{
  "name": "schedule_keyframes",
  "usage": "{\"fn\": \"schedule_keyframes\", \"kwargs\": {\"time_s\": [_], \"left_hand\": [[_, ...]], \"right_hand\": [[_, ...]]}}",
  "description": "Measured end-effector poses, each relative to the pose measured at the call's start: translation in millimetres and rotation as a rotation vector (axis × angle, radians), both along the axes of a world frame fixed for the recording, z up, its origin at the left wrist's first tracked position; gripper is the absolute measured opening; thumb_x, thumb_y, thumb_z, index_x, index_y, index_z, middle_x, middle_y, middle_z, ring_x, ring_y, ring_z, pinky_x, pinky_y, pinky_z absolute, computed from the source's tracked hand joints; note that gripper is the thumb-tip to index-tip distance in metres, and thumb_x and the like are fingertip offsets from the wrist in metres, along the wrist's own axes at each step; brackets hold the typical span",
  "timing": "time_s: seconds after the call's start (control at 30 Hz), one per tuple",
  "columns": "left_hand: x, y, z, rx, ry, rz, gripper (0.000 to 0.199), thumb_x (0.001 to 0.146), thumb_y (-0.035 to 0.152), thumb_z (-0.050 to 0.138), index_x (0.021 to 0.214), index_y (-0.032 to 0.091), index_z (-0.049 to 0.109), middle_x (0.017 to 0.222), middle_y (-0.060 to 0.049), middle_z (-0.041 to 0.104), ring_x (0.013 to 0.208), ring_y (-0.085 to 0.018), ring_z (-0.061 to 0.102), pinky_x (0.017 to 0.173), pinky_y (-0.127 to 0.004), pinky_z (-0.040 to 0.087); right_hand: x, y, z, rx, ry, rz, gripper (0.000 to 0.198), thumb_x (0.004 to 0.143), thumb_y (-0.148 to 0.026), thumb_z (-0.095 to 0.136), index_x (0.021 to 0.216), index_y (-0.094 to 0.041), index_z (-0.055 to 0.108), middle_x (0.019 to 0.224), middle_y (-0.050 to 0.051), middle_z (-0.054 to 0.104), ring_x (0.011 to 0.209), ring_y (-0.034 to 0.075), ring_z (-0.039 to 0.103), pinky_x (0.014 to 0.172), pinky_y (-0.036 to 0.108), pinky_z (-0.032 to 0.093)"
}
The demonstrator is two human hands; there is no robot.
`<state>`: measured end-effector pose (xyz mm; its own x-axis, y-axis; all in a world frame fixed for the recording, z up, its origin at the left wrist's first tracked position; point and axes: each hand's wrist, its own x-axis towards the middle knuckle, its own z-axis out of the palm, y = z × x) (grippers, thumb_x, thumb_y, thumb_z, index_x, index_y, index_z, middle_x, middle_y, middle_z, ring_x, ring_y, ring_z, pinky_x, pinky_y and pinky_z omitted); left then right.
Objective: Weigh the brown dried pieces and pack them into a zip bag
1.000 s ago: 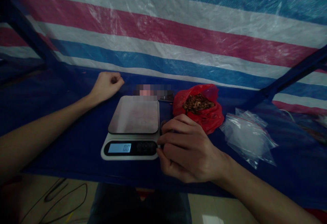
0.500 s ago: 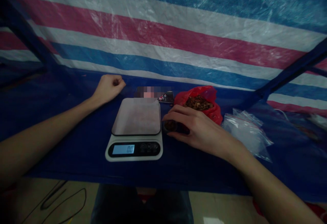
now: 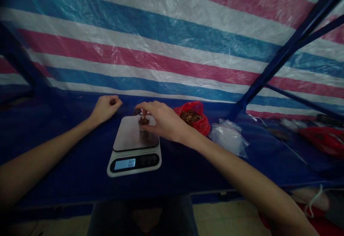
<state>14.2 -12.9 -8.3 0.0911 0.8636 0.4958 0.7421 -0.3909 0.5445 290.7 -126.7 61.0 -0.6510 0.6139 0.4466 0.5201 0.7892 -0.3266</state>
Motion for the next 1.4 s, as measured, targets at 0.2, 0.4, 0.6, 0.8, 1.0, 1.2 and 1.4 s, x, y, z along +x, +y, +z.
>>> {"fn": "schedule_keyframes", "kwargs": {"time_s": [0.2, 0.4, 0.6, 0.8, 1.0, 1.2, 1.4], "left_hand": [[-2.3, -0.4, 1.0, -0.003, -0.026, -0.023, 0.029, 0.079, 0.039, 0.052, 0.055, 0.023, 0.047, 0.054, 0.001, 0.049, 0.053, -0.016, 0.047, 0.059, -0.032, 0.029], [-0.2, -1.9, 2.5, -0.002, -0.045, 0.009, 0.029, 0.078, 0.039, 0.052, 0.054, 0.023, 0.045, 0.053, 0.001, 0.046, 0.053, -0.015, 0.045, 0.059, -0.032, 0.029], [3.6, -3.9, 1.9, -0.006, -0.070, 0.049, 0.027, 0.078, 0.037, 0.052, 0.055, 0.023, 0.045, 0.054, 0.001, 0.046, 0.055, -0.016, 0.046, 0.060, -0.032, 0.028], [8.2, -8.6, 2.6, 0.038, -0.096, 0.051, 0.028, 0.079, 0.036, 0.051, 0.055, 0.023, 0.043, 0.054, 0.001, 0.045, 0.055, -0.015, 0.045, 0.060, -0.032, 0.027], [13.5, -13.7, 5.5, 0.095, -0.098, 0.020, 0.028, 0.081, 0.034, 0.051, 0.056, 0.023, 0.044, 0.055, 0.002, 0.046, 0.055, -0.014, 0.045, 0.060, -0.031, 0.028], [14.3, -14.1, 5.8, 0.096, -0.085, 0.020, 0.028, 0.082, 0.030, 0.052, 0.057, 0.022, 0.045, 0.056, 0.002, 0.047, 0.056, -0.014, 0.046, 0.061, -0.031, 0.028], [15.9, -15.2, 5.3, 0.094, -0.058, 0.005, 0.027, 0.083, 0.030, 0.053, 0.058, 0.022, 0.046, 0.057, 0.002, 0.049, 0.058, -0.014, 0.046, 0.062, -0.031, 0.029]], "right_hand": [[5.7, -5.5, -23.1, -0.027, 0.047, -0.028, 0.077, 0.094, -0.025, 0.080, 0.159, -0.025, 0.040, 0.150, 0.013, 0.061, 0.136, 0.028, 0.060, 0.113, 0.050, 0.052], [83.2, -36.1, 1.8, 0.091, 0.025, -0.257, 0.025, 0.104, -0.024, 0.061, 0.128, -0.023, 0.068, 0.123, 0.010, 0.073, 0.114, 0.027, 0.070, 0.101, 0.045, 0.056], [214.3, -26.2, -14.9, -0.054, -0.091, -0.618, 0.033, 0.093, -0.045, 0.064, 0.108, -0.019, 0.078, 0.104, 0.013, 0.081, 0.086, 0.029, 0.075, 0.070, 0.038, 0.056], [256.3, -14.4, -33.1, -0.164, -0.188, -0.687, 0.042, 0.086, -0.059, 0.061, 0.080, -0.021, 0.078, 0.087, 0.014, 0.078, 0.082, 0.031, 0.072, 0.074, 0.043, 0.055], [255.4, -17.0, -28.8, -0.306, -0.266, -0.716, 0.045, 0.080, -0.063, 0.070, 0.091, -0.020, 0.078, 0.081, 0.011, 0.074, 0.069, 0.027, 0.067, 0.065, 0.037, 0.051], [270.0, -18.8, -43.4, -0.353, -0.347, -0.782, 0.027, 0.075, -0.048, 0.078, 0.084, -0.023, 0.073, 0.084, 0.013, 0.073, 0.071, 0.028, 0.065, 0.069, 0.039, 0.047], [282.2, -27.9, -55.5, -0.189, -0.399, -0.910, 0.038, 0.079, -0.056, 0.082, 0.100, -0.026, 0.072, 0.090, 0.013, 0.075, 0.078, 0.031, 0.068, 0.069, 0.041, 0.045]]}}
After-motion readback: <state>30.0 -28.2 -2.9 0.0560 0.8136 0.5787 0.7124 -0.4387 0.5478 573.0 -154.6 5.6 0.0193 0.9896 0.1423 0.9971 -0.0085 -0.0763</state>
